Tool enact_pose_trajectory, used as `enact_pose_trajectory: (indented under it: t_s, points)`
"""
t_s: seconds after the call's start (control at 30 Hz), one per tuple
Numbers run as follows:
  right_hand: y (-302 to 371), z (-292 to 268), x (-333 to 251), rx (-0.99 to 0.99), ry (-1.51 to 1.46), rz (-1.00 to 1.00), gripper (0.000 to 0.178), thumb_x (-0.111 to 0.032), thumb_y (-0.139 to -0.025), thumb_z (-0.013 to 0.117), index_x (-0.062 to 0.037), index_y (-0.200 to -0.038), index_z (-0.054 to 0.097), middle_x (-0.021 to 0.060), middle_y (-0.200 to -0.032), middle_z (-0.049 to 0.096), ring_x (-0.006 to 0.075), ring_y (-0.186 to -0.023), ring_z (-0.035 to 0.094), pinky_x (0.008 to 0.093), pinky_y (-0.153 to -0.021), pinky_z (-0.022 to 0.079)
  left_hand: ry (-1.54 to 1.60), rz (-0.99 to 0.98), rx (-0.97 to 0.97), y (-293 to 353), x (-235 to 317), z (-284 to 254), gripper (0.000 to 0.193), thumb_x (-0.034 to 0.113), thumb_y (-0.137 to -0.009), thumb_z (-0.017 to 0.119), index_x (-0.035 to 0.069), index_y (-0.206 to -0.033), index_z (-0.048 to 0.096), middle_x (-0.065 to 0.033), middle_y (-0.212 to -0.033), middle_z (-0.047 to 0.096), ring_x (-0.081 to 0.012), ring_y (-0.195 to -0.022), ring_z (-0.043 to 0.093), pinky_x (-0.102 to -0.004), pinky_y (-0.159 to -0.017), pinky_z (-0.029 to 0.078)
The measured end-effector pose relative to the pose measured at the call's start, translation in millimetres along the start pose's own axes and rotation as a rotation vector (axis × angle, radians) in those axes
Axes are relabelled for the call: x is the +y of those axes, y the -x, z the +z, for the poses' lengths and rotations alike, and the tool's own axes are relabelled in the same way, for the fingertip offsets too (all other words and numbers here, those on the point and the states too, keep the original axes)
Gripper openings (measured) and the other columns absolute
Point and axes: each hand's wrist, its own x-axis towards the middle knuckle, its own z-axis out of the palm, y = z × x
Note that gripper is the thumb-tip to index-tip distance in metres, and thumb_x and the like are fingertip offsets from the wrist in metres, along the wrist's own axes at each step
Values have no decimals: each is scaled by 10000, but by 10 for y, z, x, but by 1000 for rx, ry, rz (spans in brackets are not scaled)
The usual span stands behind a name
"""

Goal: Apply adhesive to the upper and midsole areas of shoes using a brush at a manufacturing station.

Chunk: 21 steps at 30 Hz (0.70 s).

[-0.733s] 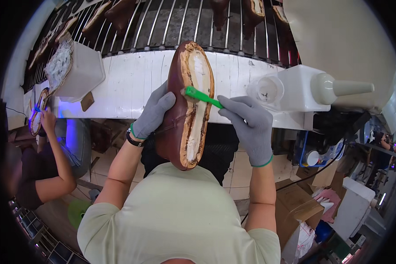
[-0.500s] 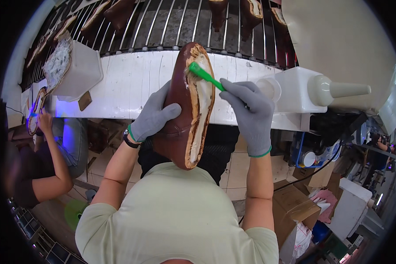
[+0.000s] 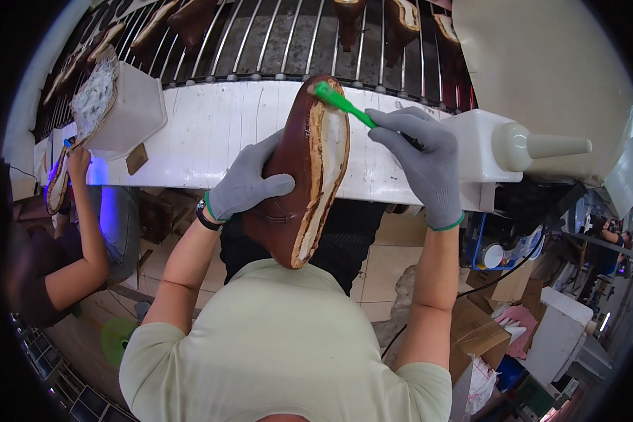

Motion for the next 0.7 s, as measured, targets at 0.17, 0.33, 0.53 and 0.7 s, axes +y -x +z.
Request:
enact_pose_trajectory:
  t_s: [0.17,0.33,0.53,0.7]
  points:
    - [18,-111,-41,-211,73,-75,259,13,-782,743,-16,-1038,753,59,-815,679,114,-736,610,253,-644,460,228,-25,-60,-17,7,9,905,552,-804,715,-13,-1446,422,-187,-1256,630,-256,-1146,619,-369,-1003,462]
    - [30,-156,-106,-297,165,-143,265,-10,-765,763,-46,-1028,761,62,-786,675,133,-695,618,269,-611,465,358,-56,-78,-16,8,20,855,524,-838,699,-53,-1413,436,-169,-1270,608,-219,-1157,586,-354,-1010,455]
    - [102,-151,-106,-366,212,-205,280,-40,-748,775,-71,-1025,763,64,-777,665,169,-668,619,288,-594,466,442,-43,-58,-14,5,6,830,502,-863,680,-66,-1412,426,-157,-1288,590,-200,-1169,563,-344,-1029,436]
    - [244,-94,-75,-399,176,-210,277,-61,-753,776,-77,-1029,762,58,-781,662,187,-666,618,308,-597,474,479,-39,-16,-30,-50,10,820,498,-874,670,-63,-1417,419,-151,-1295,582,-191,-1176,553,-338,-1034,427]
